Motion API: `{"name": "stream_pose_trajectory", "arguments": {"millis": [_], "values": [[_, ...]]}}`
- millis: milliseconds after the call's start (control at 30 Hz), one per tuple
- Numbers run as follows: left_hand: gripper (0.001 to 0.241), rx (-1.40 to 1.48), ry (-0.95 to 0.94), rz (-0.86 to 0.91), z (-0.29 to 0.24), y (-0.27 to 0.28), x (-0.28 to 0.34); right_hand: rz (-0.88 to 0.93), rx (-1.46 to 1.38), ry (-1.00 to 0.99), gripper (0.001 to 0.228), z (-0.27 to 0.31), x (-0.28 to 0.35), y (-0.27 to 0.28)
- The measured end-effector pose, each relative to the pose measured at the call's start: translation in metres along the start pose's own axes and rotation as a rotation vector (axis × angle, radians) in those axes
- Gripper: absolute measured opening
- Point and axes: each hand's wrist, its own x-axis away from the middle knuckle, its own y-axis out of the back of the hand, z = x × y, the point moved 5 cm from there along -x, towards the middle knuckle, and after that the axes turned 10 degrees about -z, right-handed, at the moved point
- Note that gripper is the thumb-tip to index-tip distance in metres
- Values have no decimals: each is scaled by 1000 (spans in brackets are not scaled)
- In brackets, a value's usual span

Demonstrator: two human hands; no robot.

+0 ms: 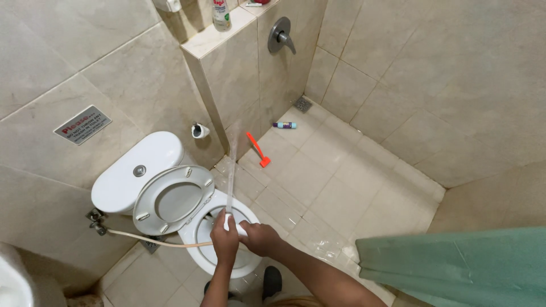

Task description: The person uses a handheld bidet sprayer to rinse the inside of a white toilet bowl. They direct the water stream around the bowl's interior and then rinse the toilet seat and lid. Finally, they place the sprayer back into its wall-mounted holder.

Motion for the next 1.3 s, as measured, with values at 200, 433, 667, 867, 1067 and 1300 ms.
{"name": "stream_pose_trajectory", "arguments": {"millis": [200, 433, 667, 867, 1067, 1300], "values": [[46, 30, -48, 65, -15, -4, -1, -71, -48, -30, 35, 3, 5, 10], [47, -29, -1, 109, 37, -14, 30, 146, 11, -140, 43, -7, 31, -7], [45, 17, -5, 86, 20, -13, 26, 167, 49, -178, 42, -9, 27, -3], [43, 83, -88, 40, -17, -12, 8, 56, -5, -126, 38, 3, 13, 18], [42, 54, -89, 59, 2, -18, 16, 1, 3, -104, 38, -6, 25, 5], [43, 61, -62, 99, 21, -23, 31, 90, 86, -156, 33, -14, 39, -12]]}}
